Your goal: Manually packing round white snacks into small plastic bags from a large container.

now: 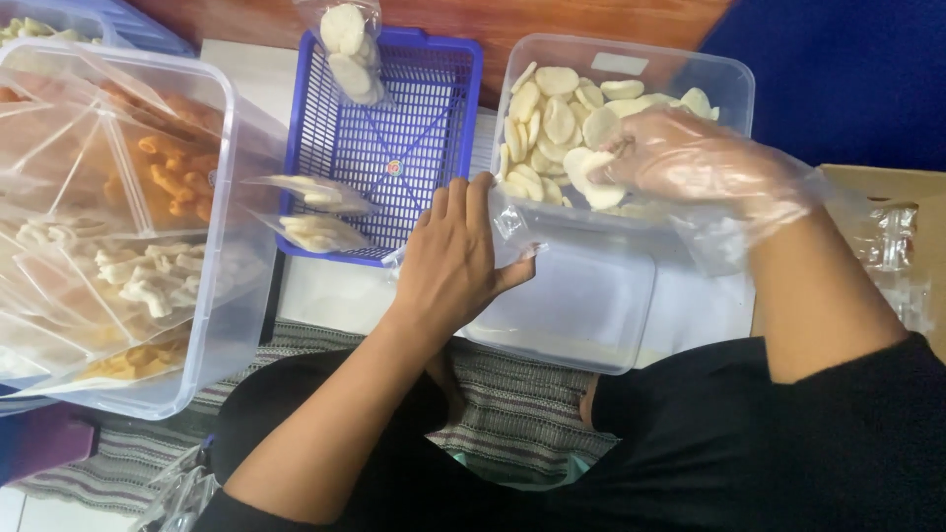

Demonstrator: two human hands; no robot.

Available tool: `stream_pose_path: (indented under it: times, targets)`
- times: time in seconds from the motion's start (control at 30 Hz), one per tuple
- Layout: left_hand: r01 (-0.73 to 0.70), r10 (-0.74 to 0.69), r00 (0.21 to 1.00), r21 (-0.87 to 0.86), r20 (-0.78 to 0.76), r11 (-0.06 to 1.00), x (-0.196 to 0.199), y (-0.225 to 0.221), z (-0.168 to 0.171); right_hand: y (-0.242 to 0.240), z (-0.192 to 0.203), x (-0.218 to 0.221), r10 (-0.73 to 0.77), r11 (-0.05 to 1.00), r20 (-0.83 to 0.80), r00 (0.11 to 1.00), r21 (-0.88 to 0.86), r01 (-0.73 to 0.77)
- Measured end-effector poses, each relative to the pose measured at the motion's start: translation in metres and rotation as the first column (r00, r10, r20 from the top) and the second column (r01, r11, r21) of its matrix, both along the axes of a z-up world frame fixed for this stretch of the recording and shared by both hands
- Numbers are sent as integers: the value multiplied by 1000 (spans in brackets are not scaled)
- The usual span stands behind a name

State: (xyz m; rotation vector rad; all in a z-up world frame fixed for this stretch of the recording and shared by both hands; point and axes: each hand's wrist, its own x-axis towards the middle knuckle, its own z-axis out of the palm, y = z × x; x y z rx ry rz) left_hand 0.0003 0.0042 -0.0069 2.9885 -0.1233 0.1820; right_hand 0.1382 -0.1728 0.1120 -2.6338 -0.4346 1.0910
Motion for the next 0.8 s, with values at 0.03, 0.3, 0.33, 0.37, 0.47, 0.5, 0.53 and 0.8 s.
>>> stream_pose_path:
  times: [0.03, 0.3, 0.33, 0.37, 0.47, 0.5, 0.53, 0.8]
  targets:
    - [-4, 4, 1000, -1, 4, 1000, 0, 0, -2, -4, -2, 0, 4, 1000, 4, 1000, -1, -4]
    - [77, -97, 972, 99, 215, 992, 0, -4, -1, -16, -17, -16, 32, 940, -103, 994, 341, 5]
    - [77, -97, 971, 99, 217, 992, 0, -6, -1, -13, -16, -19, 32, 940, -102, 994, 341, 4]
    - [87, -110, 966, 103, 234, 991, -1, -9, -1, -10, -14, -22, 47, 964, -51, 998, 263, -32]
    - [107, -139, 957, 135, 253, 985, -2, -11, 0, -5, -13, -27, 46, 979, -14, 999, 201, -42]
    - [114, -152, 956, 160, 251, 981, -3, -11, 0, -4, -13, -29, 30, 976, -31, 999, 218, -23]
    - [112, -150, 956, 160, 253, 981, -4, -11, -1, -2, -16, -36, 32, 976, -29, 999, 218, -24]
    - [0, -11, 972, 45, 234, 999, -2, -4, -6, 19, -59, -65, -227, 665, 235, 945, 747, -26]
